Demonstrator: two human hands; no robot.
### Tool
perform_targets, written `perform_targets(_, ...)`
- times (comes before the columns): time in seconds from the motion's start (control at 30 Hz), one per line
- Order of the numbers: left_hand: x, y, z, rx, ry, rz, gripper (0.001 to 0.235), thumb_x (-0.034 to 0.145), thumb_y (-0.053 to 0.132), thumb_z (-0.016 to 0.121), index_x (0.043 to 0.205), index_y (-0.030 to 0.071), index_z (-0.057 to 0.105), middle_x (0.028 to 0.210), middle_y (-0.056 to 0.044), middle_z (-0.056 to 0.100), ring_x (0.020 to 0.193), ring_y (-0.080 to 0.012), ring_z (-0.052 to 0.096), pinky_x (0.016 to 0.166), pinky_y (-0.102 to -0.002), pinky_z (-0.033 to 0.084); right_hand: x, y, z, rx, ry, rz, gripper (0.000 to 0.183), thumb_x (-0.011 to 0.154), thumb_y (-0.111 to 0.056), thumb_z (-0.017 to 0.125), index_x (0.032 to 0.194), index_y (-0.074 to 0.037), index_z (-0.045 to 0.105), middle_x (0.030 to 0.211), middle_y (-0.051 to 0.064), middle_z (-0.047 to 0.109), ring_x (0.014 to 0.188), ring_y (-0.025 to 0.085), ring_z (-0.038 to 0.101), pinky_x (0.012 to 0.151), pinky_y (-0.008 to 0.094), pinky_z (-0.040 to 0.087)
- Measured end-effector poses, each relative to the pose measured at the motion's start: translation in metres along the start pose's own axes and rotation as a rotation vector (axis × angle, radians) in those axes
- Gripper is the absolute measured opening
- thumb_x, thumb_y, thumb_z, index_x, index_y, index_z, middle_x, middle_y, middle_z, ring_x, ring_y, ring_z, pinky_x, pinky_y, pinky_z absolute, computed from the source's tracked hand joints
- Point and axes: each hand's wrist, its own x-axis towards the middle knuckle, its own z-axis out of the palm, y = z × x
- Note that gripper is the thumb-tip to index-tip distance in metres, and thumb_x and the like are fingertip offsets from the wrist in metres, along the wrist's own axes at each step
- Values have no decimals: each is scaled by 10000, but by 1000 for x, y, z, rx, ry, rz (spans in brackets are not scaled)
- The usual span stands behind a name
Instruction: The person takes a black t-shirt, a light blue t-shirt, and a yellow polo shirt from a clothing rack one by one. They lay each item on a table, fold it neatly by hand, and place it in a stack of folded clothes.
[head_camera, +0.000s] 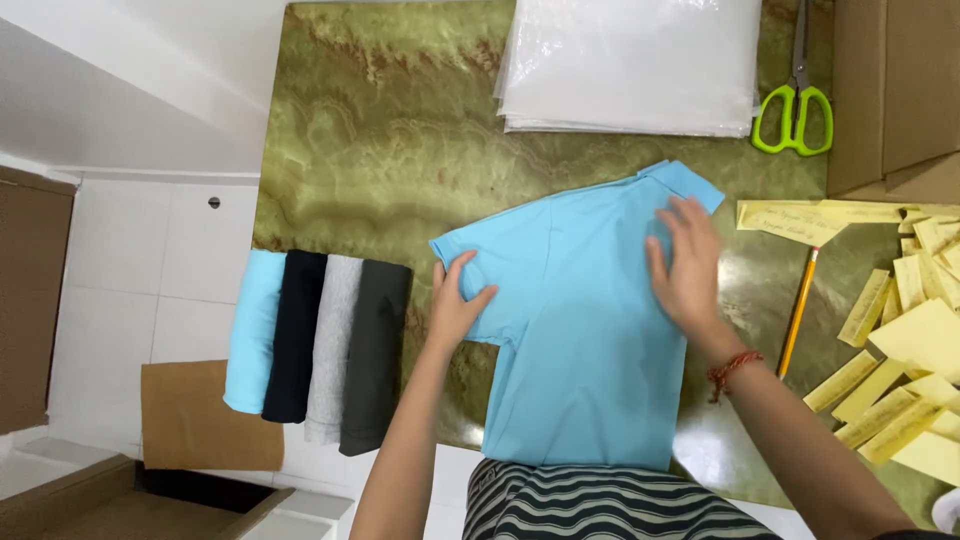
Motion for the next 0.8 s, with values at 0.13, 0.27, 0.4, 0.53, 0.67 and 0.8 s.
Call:
perform_targets(0.13, -2, 0, 1, 107, -53, 74, 840, 943, 188, 775, 1664, 268, 353, 1655, -261, 260, 1523, -540, 347, 1182, -619, 434, -42, 6, 15, -146, -369, 1, 585, 1076, -399, 569, 1628, -226, 481, 1762, 106, 358, 1615, 327, 315, 1290, 597, 217)
perform_targets(0.27, -4, 3, -3, 152, -54, 97, 836, 989, 124, 699, 1700, 267, 282, 1675, -285, 219, 1525, -549, 343, 1182, -620, 436, -32, 26, 9, -173, -544, 83, 603, 1088, -519, 432, 1672, -409, 331, 1820, -44, 176, 1658, 210, 165, 1313, 642, 66)
perform_targets(0.4, -8, 9, -4, 190, -62, 90, 841, 1021, 95, 659, 1724, 260, 228, 1692, -301, 196, 1521, -544, 363, 1157, -609, 462, -37, -25, 17, -203, -503, 58, 646, 1052, -421, 549, 1652, -227, 411, 1784, 99, 268, 1640, 307, 217, 1271, 716, 65)
perform_targets(0.53, -4, 0, 0, 243, -41, 131, 890, 1022, 113, 672, 1739, 284, 173, 1698, -275, 204, 1486, -517, 437, 1014, -552, 580, -74, -115, 43, -41, -619, -212, 719, 1032, -487, 569, 1663, -207, 371, 1777, 81, 259, 1631, 306, 225, 1252, 676, 206)
perform_targets(0.67, -1, 3, -1, 286, -24, 182, 884, 1028, 77, 620, 1743, 288, 146, 1700, -242, 227, 1483, -486, 455, 972, -528, 612, -103, -143, 66, -88, -727, -260, 757, 1051, -477, 521, 1712, -252, 228, 1799, -12, 160, 1649, 214, 126, 1282, 630, 95)
perform_targets(0.8, -5, 16, 11, 535, 34, 349, 856, 1009, -19, 600, 1728, 238, 215, 1583, -220, 347, 1399, -452, 493, 798, -516, 641, -81, -130, 55, 429, -733, 101, 567, 1112, -384, 478, 1650, -230, 391, 1740, 20, 306, 1601, 247, 261, 1288, 566, 174)
